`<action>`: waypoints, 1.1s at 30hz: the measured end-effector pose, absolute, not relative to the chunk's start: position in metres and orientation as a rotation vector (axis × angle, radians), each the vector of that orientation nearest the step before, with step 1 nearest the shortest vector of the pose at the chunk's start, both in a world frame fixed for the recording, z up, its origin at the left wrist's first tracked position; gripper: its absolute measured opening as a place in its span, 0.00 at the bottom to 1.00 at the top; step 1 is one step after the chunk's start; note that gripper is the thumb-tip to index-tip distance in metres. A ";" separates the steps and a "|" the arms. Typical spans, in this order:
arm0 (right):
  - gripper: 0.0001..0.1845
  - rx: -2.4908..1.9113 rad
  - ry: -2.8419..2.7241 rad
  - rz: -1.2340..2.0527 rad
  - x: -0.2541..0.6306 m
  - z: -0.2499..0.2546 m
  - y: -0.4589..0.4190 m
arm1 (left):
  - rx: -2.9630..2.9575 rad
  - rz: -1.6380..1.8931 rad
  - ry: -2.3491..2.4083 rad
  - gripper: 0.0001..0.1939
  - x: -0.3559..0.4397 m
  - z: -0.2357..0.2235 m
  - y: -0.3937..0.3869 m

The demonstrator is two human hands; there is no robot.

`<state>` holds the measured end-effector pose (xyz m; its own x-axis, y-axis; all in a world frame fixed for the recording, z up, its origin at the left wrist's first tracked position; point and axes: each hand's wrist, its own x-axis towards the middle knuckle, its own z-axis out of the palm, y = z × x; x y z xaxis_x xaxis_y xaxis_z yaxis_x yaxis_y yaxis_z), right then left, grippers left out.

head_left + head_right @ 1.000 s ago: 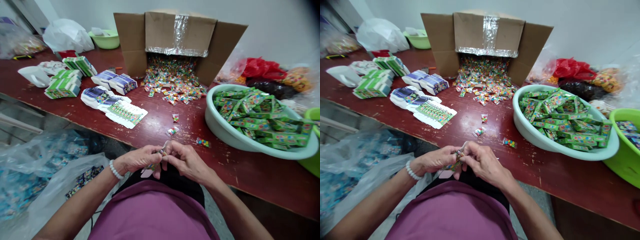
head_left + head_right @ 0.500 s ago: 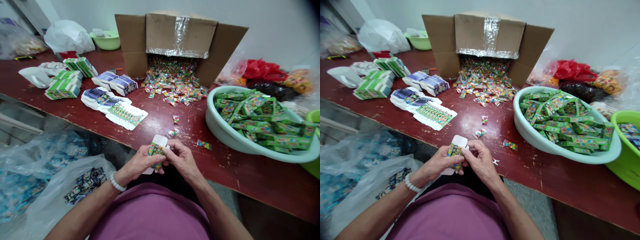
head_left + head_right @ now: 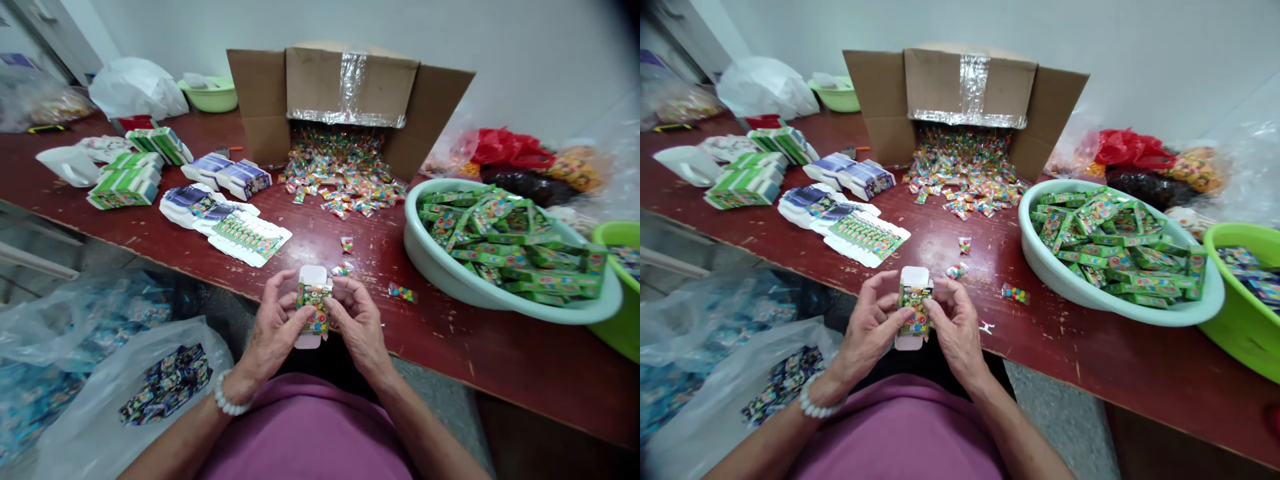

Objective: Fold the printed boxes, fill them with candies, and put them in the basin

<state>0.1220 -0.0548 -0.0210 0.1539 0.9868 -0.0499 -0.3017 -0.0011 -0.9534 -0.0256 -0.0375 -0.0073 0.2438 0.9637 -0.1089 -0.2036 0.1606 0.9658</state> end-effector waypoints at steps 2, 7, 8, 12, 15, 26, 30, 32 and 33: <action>0.18 -1.052 -0.886 1.212 0.120 -0.021 -0.055 | 1.118 1.072 0.952 0.29 -0.025 -0.007 -0.039; 0.13 -1.112 -0.909 1.261 0.129 -0.018 -0.050 | 1.207 0.951 0.973 0.20 -0.030 -0.007 -0.040; 0.13 -1.132 -0.912 1.278 0.132 -0.017 -0.049 | 1.206 0.926 0.977 0.19 -0.031 -0.007 -0.040; 0.18 -1.168 -0.921 1.421 0.142 -0.013 -0.041 | 1.159 0.865 0.984 0.15 -0.035 -0.011 -0.038; 0.21 -1.124 -0.871 1.475 0.145 -0.011 -0.037 | 1.177 0.829 0.975 0.13 -0.037 -0.013 -0.037; 0.10 -1.132 -1.228 1.115 0.145 -0.014 -0.044 | 0.812 0.854 0.892 0.31 -0.033 -0.007 -0.038; 0.07 -1.105 -1.391 1.051 0.147 -0.013 -0.047 | 0.615 0.543 0.742 0.34 -0.031 -0.010 -0.041; 0.08 -1.088 -1.525 1.012 0.149 -0.011 -0.048 | 0.579 0.552 0.781 0.34 -0.029 -0.012 -0.042; 0.09 -1.086 -1.557 1.020 0.150 -0.009 -0.048 | 0.604 0.582 0.805 0.34 -0.027 -0.012 -0.042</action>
